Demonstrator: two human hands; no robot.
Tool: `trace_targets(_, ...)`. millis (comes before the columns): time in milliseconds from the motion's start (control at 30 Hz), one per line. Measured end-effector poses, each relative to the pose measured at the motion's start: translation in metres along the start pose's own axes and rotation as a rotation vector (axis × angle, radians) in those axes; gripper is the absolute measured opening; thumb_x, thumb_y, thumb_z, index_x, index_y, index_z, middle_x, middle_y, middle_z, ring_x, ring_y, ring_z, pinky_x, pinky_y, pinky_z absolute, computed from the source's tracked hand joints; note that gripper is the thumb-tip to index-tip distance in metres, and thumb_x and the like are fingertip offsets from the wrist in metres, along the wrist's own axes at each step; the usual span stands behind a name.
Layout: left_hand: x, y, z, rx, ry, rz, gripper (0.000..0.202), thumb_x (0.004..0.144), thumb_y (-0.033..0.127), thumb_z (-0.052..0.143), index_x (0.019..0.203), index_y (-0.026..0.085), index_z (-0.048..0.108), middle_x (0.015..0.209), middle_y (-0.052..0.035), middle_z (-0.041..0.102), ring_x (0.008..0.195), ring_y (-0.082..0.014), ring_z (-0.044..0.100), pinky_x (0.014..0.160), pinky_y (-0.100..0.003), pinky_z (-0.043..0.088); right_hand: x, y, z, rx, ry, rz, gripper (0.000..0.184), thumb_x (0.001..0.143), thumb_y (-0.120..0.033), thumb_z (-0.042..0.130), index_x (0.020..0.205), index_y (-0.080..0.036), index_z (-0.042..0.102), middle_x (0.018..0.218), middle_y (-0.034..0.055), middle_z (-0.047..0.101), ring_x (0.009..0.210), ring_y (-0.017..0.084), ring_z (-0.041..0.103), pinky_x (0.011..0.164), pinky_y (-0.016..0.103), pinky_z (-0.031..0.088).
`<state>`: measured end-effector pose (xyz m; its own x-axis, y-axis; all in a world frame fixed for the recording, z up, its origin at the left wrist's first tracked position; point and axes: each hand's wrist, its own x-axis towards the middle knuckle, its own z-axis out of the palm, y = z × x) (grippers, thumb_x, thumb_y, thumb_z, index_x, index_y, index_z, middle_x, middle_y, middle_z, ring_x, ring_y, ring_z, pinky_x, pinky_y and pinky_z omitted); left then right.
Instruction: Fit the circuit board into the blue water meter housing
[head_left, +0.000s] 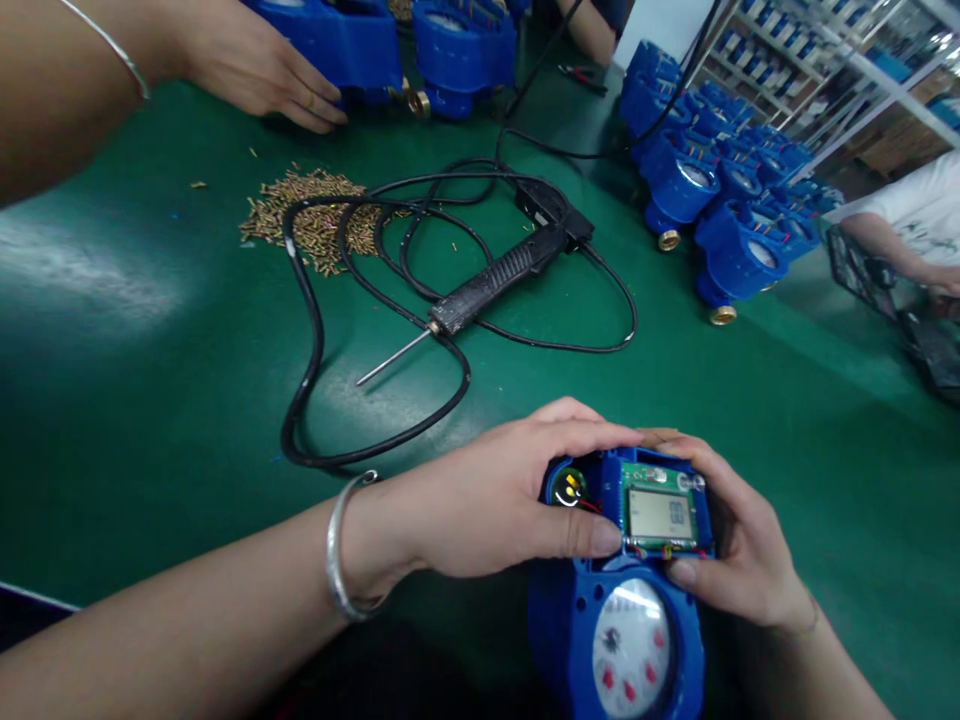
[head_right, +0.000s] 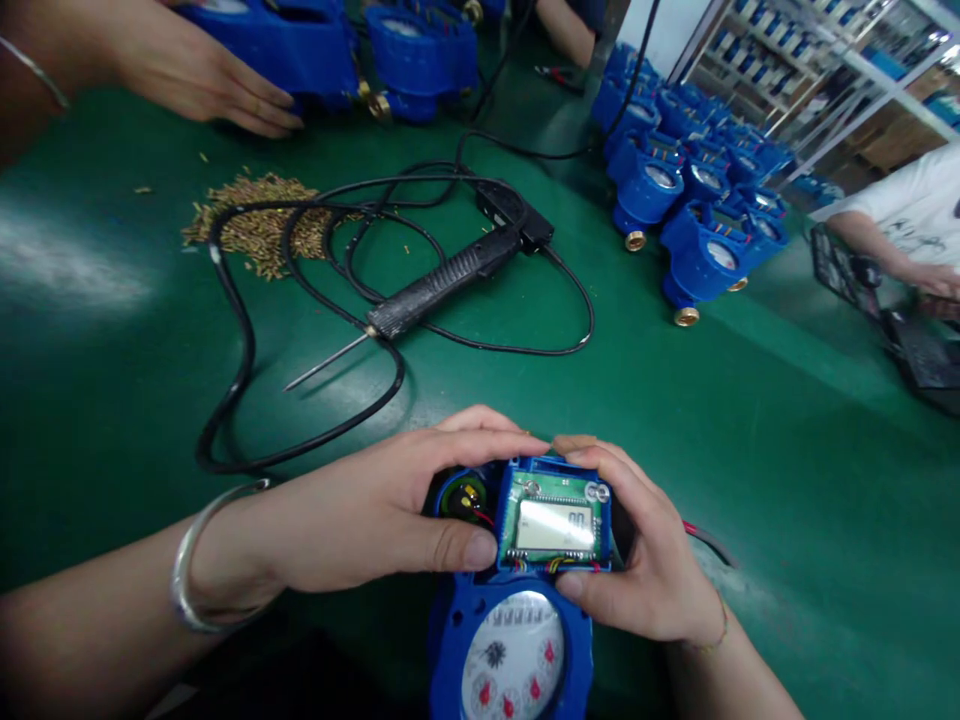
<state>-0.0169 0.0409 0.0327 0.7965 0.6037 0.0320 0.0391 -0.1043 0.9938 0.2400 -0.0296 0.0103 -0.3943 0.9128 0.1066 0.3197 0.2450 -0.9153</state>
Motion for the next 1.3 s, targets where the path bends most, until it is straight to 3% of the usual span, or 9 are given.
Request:
trace_targets(233,-0.002,-0.001,0.006,-0.066,0.020,-0.048,0.051,0.084,0.028,0.067,0.134,0.030,0.055,0.136,-0.0051,0.047,0.131,-0.0239,0.044,0.113,-0.040,0.033,0.003,-0.001,-0.001,0.110,-0.016,0.066,0.064,0.076,-0.041,0.077,0.133,-0.031,0.048,0.138,0.0067,0.045,0.127,0.028,0.047,0.107,0.042,0.040)
trace_targets(333,-0.002,-0.001,0.008,-0.085,0.037,-0.117,0.059,0.078,0.015,0.067,0.133,0.032,0.054,0.140,-0.0020,0.043,0.136,-0.0233,0.037,0.115,-0.038,0.029,0.002,0.000,-0.002,0.096,-0.020,0.080,0.067,0.076,-0.043,0.077,0.135,-0.033,0.047,0.140,0.0070,0.043,0.130,0.030,0.044,0.110,0.044,0.039)
trace_targets(467,0.001,0.000,0.012,-0.089,0.077,-0.146,0.062,0.071,0.005,0.057,0.129,0.028,0.056,0.133,-0.0020,0.050,0.129,-0.0227,0.045,0.109,-0.037,0.037,0.000,0.000,-0.001,0.078,-0.024,0.069,0.070,0.076,-0.047,0.077,0.136,-0.031,0.045,0.140,0.0084,0.044,0.132,0.031,0.042,0.110,0.048,0.038)
trace_targets(667,0.001,0.005,0.010,-0.052,0.075,-0.144,0.062,0.069,0.004,0.053,0.126,0.026,0.055,0.131,-0.0018,0.056,0.126,-0.0231,0.048,0.112,-0.040,0.034,0.001,-0.008,-0.002,-0.054,-0.031,0.033,0.067,0.079,-0.045,0.075,0.136,-0.033,0.042,0.141,0.0071,0.045,0.132,0.028,0.043,0.109,0.043,0.040)
trace_targets(900,-0.001,0.002,0.008,-0.235,0.092,-0.214,0.046,0.084,0.030,0.063,0.129,0.027,0.055,0.130,-0.0043,0.059,0.119,-0.0256,0.054,0.103,-0.040,0.043,-0.006,-0.002,0.000,-0.119,-0.045,0.087,0.074,0.076,-0.049,0.076,0.138,-0.034,0.037,0.143,0.0079,0.041,0.133,0.030,0.043,0.108,0.043,0.044)
trace_targets(1067,0.000,-0.006,0.010,-0.299,0.125,-0.315,0.055,0.078,0.036,0.073,0.129,0.027,0.055,0.127,-0.0047,0.059,0.118,-0.0268,0.055,0.107,-0.044,0.039,-0.013,0.002,-0.005,-0.123,-0.081,0.103,0.076,0.077,-0.056,0.072,0.139,-0.034,0.036,0.144,0.0096,0.040,0.133,0.031,0.044,0.103,0.040,0.050)
trace_targets(1300,0.001,-0.009,0.009,-0.468,0.070,-0.366,0.052,0.076,0.040,0.074,0.122,0.026,0.054,0.123,-0.0045,0.062,0.110,-0.0259,0.059,0.095,-0.039,0.048,-0.017,0.007,-0.010,-0.166,-0.137,0.083,0.085,0.073,-0.045,0.079,0.143,-0.031,0.033,0.148,0.0103,0.037,0.135,0.032,0.042,0.102,0.038,0.052)
